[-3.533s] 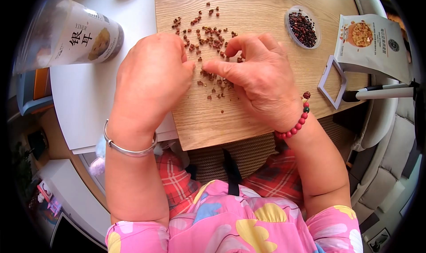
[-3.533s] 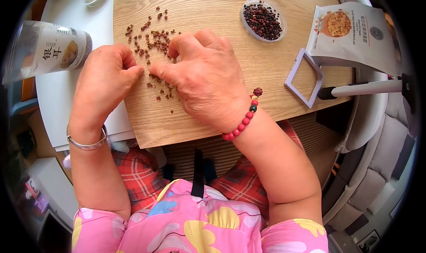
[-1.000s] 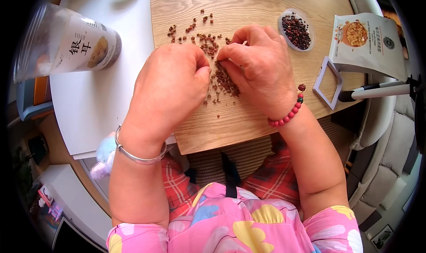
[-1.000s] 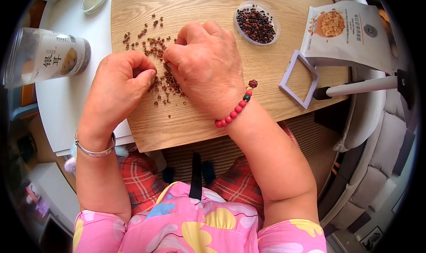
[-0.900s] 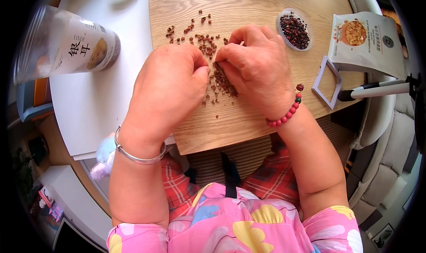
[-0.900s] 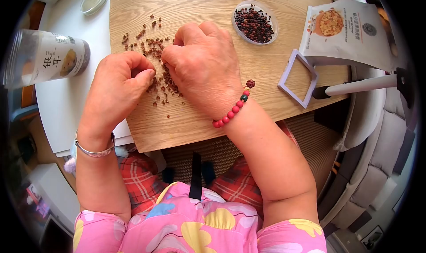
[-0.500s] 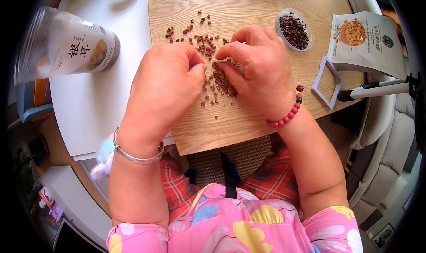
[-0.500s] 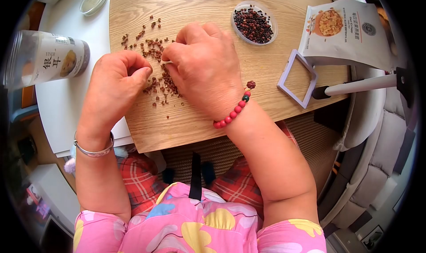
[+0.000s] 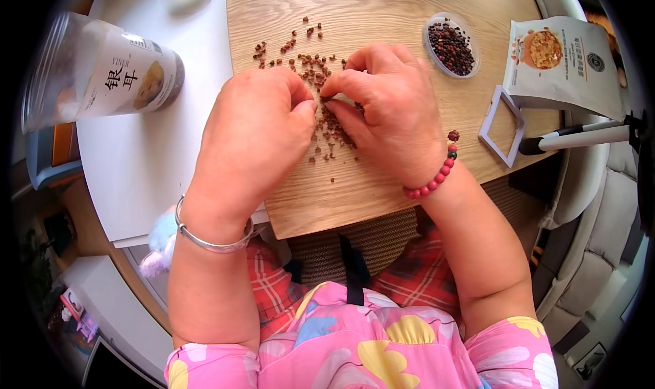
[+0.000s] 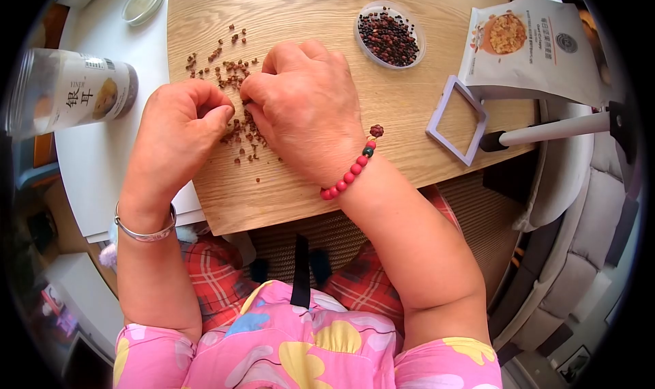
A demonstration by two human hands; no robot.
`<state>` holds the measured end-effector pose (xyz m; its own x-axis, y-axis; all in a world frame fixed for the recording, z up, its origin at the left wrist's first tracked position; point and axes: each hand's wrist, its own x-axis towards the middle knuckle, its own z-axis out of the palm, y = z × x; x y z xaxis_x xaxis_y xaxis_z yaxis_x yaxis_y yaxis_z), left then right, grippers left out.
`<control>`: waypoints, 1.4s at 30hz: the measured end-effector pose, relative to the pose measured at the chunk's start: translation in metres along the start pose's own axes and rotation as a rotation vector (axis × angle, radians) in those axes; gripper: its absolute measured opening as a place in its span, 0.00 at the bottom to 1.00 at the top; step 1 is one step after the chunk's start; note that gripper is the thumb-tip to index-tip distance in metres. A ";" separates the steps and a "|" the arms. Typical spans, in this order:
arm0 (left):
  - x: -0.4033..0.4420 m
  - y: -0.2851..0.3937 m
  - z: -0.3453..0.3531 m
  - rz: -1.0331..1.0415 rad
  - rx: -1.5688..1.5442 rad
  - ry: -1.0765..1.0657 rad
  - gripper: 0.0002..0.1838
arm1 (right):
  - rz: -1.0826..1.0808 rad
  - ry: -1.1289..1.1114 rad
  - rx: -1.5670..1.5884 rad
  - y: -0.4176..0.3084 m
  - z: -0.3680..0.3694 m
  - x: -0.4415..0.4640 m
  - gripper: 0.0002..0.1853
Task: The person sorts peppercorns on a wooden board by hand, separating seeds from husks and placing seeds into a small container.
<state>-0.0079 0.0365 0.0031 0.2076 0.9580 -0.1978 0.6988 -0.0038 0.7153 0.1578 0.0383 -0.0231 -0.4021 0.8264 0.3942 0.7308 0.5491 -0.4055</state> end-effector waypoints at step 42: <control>-0.003 0.006 0.001 -0.327 -1.100 -0.324 0.05 | 0.370 -0.050 0.699 -0.006 -0.030 -0.008 0.04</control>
<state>-0.0041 0.0331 0.0071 0.4022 0.7501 -0.5249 -0.1784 0.6266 0.7587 0.1733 0.0245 0.0014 -0.2370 0.9661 0.1020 0.3132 0.1753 -0.9334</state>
